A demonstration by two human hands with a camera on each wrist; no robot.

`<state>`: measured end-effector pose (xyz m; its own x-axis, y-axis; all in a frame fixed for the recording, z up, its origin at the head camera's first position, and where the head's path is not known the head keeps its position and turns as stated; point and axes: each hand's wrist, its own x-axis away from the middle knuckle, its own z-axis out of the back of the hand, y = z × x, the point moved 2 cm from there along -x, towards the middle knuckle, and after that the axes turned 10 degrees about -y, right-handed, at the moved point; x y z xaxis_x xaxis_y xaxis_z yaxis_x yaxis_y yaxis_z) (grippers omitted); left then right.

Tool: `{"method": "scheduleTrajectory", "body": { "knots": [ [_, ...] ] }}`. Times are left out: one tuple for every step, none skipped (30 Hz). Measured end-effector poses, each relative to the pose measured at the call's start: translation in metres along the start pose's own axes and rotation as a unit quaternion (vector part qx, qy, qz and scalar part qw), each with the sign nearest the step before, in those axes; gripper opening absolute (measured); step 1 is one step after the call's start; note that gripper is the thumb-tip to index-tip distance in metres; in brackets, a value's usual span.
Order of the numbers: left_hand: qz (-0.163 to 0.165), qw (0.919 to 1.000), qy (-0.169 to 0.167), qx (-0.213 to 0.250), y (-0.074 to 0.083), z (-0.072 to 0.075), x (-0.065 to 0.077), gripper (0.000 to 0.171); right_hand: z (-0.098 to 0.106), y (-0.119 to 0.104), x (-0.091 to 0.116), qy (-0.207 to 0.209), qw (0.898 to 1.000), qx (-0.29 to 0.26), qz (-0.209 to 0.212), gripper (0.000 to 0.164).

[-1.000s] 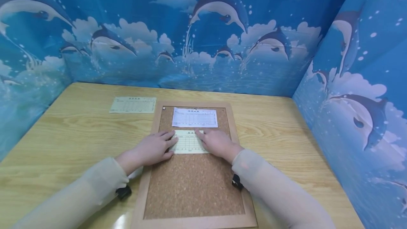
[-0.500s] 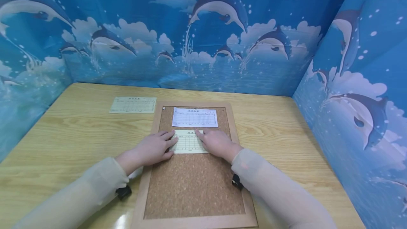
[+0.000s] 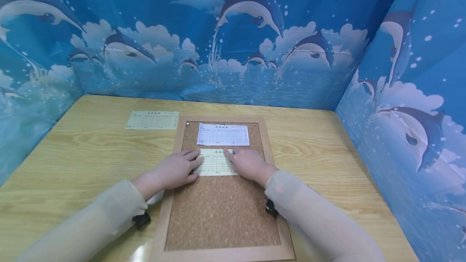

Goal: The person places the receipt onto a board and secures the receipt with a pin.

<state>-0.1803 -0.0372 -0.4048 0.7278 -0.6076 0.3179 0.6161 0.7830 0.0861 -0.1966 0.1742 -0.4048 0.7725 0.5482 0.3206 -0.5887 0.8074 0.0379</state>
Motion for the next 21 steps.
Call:
{"method": "scheduleTrajectory", "body": {
  "knots": [
    [0.001,1.0,-0.001,0.003,0.0001,0.0002,0.0001,0.052,0.0001,0.0,0.0,-0.002,1.0,0.0,-0.001,0.046],
    [0.002,1.0,-0.003,0.007,0.0001,0.0003,0.0001,0.052,0.0001,-0.0001,-0.0001,-0.004,1.0,-0.001,-0.002,0.046],
    [0.004,0.9999,-0.005,0.011,0.0002,0.0004,0.0001,0.052,0.0001,-0.0001,-0.0001,-0.005,1.0,-0.001,-0.003,0.046],
    [0.006,0.9998,-0.007,0.017,0.0003,0.0004,0.0001,0.052,0.0002,-0.0001,-0.0002,-0.007,1.0,-0.001,-0.003,0.046],
    [0.008,0.9997,-0.009,0.023,0.0004,0.0005,0.0,0.053,0.0001,-0.0001,-0.0003,-0.007,1.0,0.001,-0.003,0.046],
    [0.01,0.9995,-0.011,0.029,0.0007,0.0007,0.0001,0.053,-0.0001,-0.0001,-0.0005,-0.008,1.0,0.001,-0.003,0.046],
    [0.012,0.9993,-0.014,0.034,0.0007,0.0008,0.0001,0.053,-0.0001,-0.0002,-0.0007,-0.008,1.0,0.003,-0.003,0.046],
    [0.013,0.9991,-0.015,0.038,0.0008,0.0008,0.0001,0.053,0.0,-0.0004,-0.0008,-0.009,1.0,0.003,-0.003,0.046],
    [0.014,0.9989,-0.016,0.041,0.0009,0.001,0.0001,0.053,0.0001,-0.0005,-0.0008,-0.009,1.0,0.004,-0.002,0.046],
    [0.015,0.9988,-0.017,0.043,0.0009,0.0012,0.0002,0.053,0.0001,-0.0005,-0.0009,-0.008,1.0,0.003,-0.001,0.046],
    [0.015,0.9988,-0.018,0.044,0.0008,0.0013,0.0001,0.053,0.0,-0.0005,-0.001,-0.007,1.0,0.003,0.0,0.046],
    [0.015,0.9987,-0.017,0.045,0.0006,0.0016,0.0,0.053,0.0001,-0.0004,-0.0009,-0.006,1.0,0.002,0.002,0.046],
    [0.014,0.9987,-0.017,0.046,0.0003,0.0018,-0.0001,0.053,0.0002,-0.0003,-0.0008,-0.005,1.0,0.002,0.003,0.046],
    [0.013,0.9988,-0.016,0.045,0.0,0.0021,-0.0003,0.053,0.0001,-0.0001,-0.0007,-0.004,1.0,0.003,0.004,0.047],
    [0.012,0.9988,-0.015,0.044,-0.0003,0.0021,-0.0006,0.052,0.0001,0.0002,-0.0006,-0.003,1.0,0.003,0.005,0.047],
    [0.01,0.9989,-0.014,0.044,-0.0006,0.0024,-0.0007,0.052,0.0,0.0004,-0.0006,-0.002,1.0,0.003,0.006,0.047],
    [0.01,0.999,-0.013,0.043,-0.0008,0.0027,-0.0008,0.052,0.0,0.0005,-0.0005,-0.002,1.0,0.004,0.006,0.047],
    [0.009,0.999,-0.013,0.042,-0.001,0.0028,-0.0008,0.052,0.0,0.0007,-0.0005,-0.003,1.0,0.005,0.006,0.047],
    [0.008,0.999,-0.014,0.041,-0.0012,0.003,-0.0008,0.052,0.0,0.0008,-0.0005,-0.004,1.0,0.005,0.006,0.047],
    [0.008,0.999,-0.014,0.041,-0.0014,0.003,-0.0009,0.052,0.0001,0.0008,-0.0006,-0.005,1.0,0.004,0.006,0.047],
    [0.008,0.999,-0.014,0.04,-0.0017,0.0029,-0.001,0.052,0.0002,0.0008,-0.0007,-0.006,1.0,0.004,0.007,0.047]
  ]
}}
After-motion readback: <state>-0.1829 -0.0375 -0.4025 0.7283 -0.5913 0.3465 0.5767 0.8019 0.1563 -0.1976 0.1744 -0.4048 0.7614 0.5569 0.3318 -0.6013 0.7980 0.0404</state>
